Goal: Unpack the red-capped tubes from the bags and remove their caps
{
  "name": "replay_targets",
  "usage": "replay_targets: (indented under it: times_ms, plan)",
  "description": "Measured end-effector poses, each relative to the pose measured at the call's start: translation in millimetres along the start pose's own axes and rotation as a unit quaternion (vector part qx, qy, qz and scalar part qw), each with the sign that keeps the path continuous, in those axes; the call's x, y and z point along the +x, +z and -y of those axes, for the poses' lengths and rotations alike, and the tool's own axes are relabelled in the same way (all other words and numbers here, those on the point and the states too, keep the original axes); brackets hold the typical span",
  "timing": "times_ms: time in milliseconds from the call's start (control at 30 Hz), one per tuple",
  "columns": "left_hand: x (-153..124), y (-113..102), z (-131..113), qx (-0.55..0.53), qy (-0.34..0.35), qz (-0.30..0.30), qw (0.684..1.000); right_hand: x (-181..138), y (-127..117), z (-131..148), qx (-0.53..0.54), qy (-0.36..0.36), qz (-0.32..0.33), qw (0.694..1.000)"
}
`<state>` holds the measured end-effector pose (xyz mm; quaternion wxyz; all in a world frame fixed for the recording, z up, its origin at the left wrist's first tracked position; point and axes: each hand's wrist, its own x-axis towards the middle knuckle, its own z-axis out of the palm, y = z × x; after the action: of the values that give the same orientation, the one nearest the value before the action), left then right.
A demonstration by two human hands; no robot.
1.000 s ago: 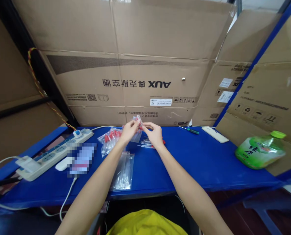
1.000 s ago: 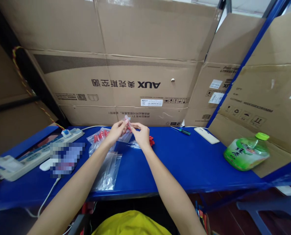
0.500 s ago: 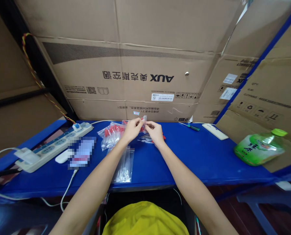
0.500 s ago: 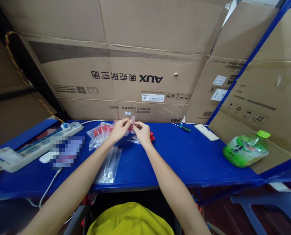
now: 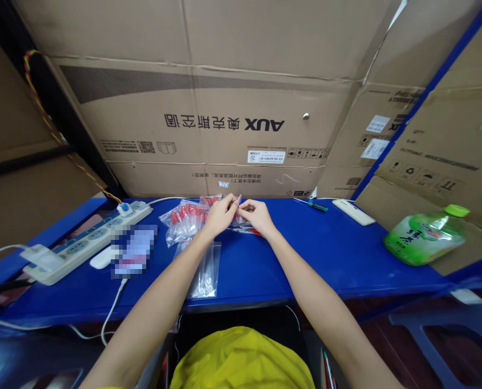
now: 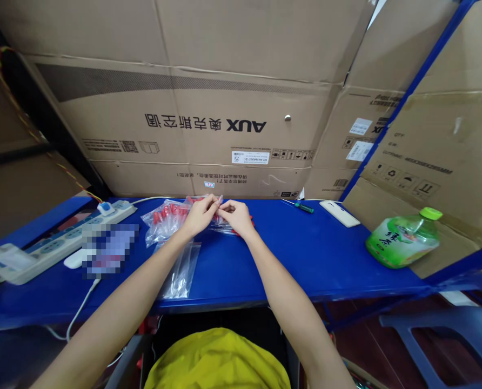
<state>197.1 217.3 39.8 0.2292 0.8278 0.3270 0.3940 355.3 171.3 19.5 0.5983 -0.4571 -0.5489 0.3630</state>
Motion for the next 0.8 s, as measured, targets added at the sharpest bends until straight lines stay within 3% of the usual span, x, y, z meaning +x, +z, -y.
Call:
replay_targets:
  times_ms: [167,433,633,800]
  plan:
    - [3.6,2.6,9.8,-0.071,0.000,0.003,0.998,-1.3,-0.4,-2.4,0.009,0.009,0.045,0.999]
    - [3.5,10.7,12.3,-0.086,-0.002,0.026,0.996,-0.5,-3.3,-11.1,-0.053,-0.036,-0.006,0.998]
    - [5.2,11.0,9.9,-0.134,-0.012,0.014,0.991,0.8,7.8,-13.3,0.049,-0.006,-0.004,0.999]
    - [7.3,12.2,9.0,-0.292,-0.085,-0.013,0.952,3.0,8.1,-8.5,0.097,-0.001,-0.051,0.994]
